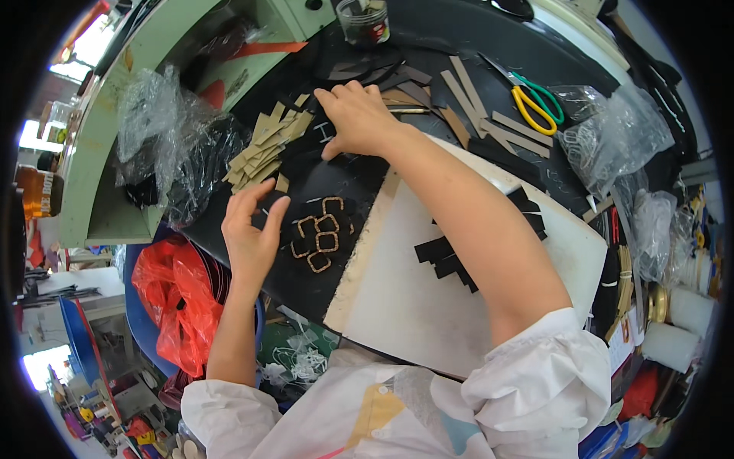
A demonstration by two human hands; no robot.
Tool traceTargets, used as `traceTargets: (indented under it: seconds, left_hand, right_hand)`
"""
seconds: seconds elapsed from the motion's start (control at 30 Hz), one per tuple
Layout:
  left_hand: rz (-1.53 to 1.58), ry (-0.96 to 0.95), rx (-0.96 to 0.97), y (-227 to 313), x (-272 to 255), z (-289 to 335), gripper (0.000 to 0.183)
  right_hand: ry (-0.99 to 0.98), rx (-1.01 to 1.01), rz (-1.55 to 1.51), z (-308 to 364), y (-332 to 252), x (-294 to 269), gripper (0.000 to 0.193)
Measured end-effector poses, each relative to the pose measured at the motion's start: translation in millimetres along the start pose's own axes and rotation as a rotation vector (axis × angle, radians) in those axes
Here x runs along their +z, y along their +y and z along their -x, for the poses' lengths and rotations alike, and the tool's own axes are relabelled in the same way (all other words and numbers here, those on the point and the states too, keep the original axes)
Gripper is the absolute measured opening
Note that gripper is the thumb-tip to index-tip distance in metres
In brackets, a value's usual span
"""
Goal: The recorder is applying glue to black shoe straps and attaching decorative buckles.
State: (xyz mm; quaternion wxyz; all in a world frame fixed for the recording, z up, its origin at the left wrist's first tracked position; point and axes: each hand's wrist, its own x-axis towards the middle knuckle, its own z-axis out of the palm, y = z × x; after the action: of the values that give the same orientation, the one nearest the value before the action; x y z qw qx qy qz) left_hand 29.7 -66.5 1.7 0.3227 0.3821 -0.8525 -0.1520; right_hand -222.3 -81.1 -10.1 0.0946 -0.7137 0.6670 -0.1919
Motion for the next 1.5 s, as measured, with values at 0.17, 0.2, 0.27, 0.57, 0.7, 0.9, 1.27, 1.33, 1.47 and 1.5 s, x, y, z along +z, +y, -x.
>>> traceTargets:
  seconds: [0.17,0.2,0.27,0.57,0.7,0.9,1.27,1.33,1.47,1.5]
  left_hand:
    - [0.027,0.054,0.039,-6.3,9.2,-11.8,0.038]
    - [0.022,0.063,0.078,-5.1,13.2,-15.1,0.04]
    - [-0.037,0.027,0.084,-4.9,21.4,-22.0,0.044]
    - [0.01,0.099,0.032,-11.3,17.1,-6.4,0.032]
    - [0.014,0.145,0.045,-11.2,8.7,5.5,0.024]
    - [0.066,0.135,0.073,-10.5,9.6,-5.4,0.021]
    - [0.122,0.15,0.029,-6.3,15.4,-22.6,0.017]
    - [0.126,0.162,0.039,-5.5,11.9,-15.1,0.016]
    - [0.207,0.224,-0.062,-4.6,9.3,7.6,0.017]
    - [0.182,0.25,-0.037,-4.8,6.1,16.6,0.018]
  right_hand:
    - [0.074,-0.146,-0.083,6.1,6.5,6.6,0.073]
    - [0.096,-0.176,-0.092,6.2,8.2,7.3,0.067]
    - [0.046,-0.189,-0.137,3.1,9.9,8.8,0.064]
    - [-0.015,-0.251,-0.053,-1.1,6.5,12.8,0.054]
    - [0.04,-0.21,-0.125,0.6,3.6,17.6,0.059]
    - [-0.033,-0.249,-0.02,-1.9,3.1,9.3,0.063]
    - [-0.112,-0.131,-0.124,4.6,-5.1,7.0,0.053]
    - [-0.111,-0.156,-0.187,8.7,-5.2,11.1,0.045]
    - [-0.02,-0.211,-0.144,16.9,-6.7,6.2,0.036]
    - [0.03,-0.236,-0.173,14.1,-8.2,2.9,0.034]
